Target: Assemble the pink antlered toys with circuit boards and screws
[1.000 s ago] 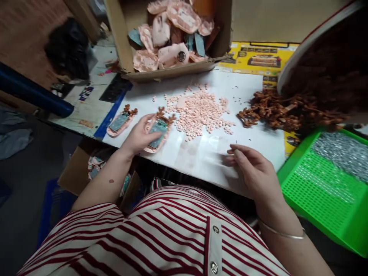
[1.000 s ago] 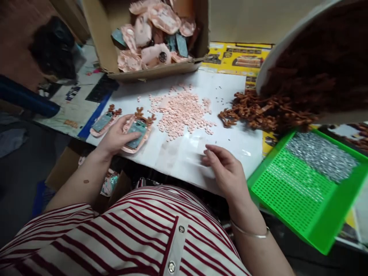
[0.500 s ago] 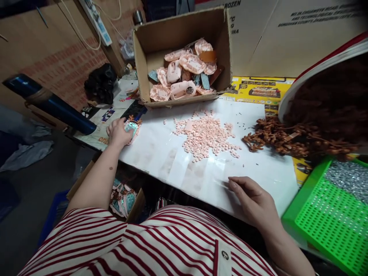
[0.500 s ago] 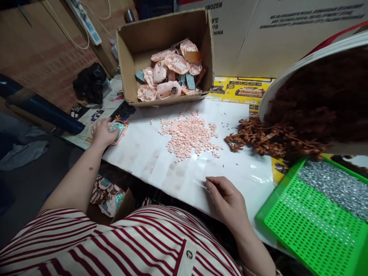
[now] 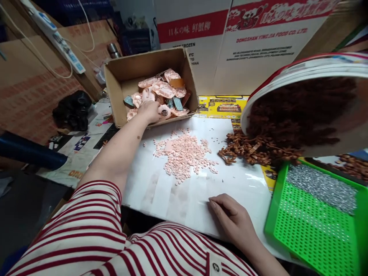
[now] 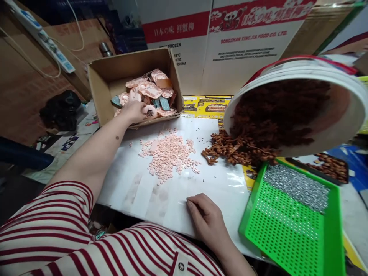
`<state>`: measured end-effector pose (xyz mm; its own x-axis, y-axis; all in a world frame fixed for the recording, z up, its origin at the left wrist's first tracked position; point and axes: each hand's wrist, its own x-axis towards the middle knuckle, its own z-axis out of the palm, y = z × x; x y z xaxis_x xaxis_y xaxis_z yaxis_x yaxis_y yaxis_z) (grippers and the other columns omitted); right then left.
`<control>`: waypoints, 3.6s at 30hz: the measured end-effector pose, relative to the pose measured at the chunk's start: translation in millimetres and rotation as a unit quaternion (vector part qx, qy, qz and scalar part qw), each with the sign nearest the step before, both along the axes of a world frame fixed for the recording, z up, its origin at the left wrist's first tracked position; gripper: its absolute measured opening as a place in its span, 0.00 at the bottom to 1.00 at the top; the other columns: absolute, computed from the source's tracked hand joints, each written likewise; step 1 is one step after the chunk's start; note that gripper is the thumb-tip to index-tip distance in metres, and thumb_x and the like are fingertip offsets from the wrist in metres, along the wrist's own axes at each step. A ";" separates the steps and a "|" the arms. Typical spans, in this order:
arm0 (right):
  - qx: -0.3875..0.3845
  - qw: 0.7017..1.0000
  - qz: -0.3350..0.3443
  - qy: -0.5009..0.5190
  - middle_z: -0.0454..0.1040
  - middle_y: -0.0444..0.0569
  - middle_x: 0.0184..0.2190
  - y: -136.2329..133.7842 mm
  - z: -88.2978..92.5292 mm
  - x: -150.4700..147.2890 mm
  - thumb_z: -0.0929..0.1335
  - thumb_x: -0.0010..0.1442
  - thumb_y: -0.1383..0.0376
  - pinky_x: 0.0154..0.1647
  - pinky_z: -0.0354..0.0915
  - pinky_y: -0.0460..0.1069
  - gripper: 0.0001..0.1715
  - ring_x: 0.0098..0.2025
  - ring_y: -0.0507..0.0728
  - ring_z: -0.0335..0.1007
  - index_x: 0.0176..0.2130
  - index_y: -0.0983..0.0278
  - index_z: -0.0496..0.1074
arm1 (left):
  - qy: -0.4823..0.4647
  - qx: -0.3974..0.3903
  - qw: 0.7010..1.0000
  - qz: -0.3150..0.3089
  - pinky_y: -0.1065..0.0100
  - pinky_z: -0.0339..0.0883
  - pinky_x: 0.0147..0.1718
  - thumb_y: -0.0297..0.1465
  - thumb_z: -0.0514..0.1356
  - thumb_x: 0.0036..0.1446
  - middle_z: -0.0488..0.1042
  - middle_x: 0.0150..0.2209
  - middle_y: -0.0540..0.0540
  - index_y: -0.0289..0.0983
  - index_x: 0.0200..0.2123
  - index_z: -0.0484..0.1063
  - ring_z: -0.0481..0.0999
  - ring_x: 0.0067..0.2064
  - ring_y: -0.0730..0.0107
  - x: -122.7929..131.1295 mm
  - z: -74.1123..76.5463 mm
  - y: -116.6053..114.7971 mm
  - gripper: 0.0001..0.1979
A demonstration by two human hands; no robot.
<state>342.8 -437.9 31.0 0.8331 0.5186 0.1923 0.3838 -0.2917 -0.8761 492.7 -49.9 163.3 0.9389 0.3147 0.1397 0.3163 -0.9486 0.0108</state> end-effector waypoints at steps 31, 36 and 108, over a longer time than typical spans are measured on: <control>0.145 0.984 -0.045 -0.087 0.77 0.55 0.47 19.5 36.0 4.7 0.71 0.63 0.55 0.48 0.75 0.57 0.24 0.47 0.60 0.76 0.57 0.59 0.72 | -0.061 -0.865 0.497 -0.037 0.72 0.66 0.20 0.34 0.69 0.49 0.73 0.27 0.50 0.35 0.44 0.74 0.69 0.22 0.76 -182.1 -22.1 -137.4 0.19; 0.157 0.965 -0.017 -0.211 0.70 0.58 0.60 24.4 47.7 -2.2 0.72 0.64 0.52 0.65 0.67 0.64 0.37 0.63 0.65 0.66 0.67 0.55 0.62 | 0.055 -0.921 0.384 -0.016 0.78 0.53 0.12 0.34 0.67 0.51 0.69 0.27 0.50 0.31 0.50 0.74 0.63 0.19 0.80 -194.0 -51.0 -172.4 0.23; 0.095 0.968 -0.010 -0.232 0.77 0.47 0.32 22.0 63.2 -19.7 0.70 0.67 0.65 0.33 0.70 0.48 0.09 0.33 0.53 0.73 0.47 0.62 0.75 | 0.012 -0.916 0.399 -0.036 0.58 0.75 0.43 0.50 0.74 0.43 0.81 0.38 0.45 0.40 0.48 0.77 0.81 0.38 0.59 -240.4 -84.5 -189.3 0.31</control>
<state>323.1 -415.9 94.2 0.6431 0.4216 0.6393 0.7454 -0.1534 -0.6487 252.3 -239.2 78.9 0.9488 -0.1602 -0.2722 0.3100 0.6377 0.7052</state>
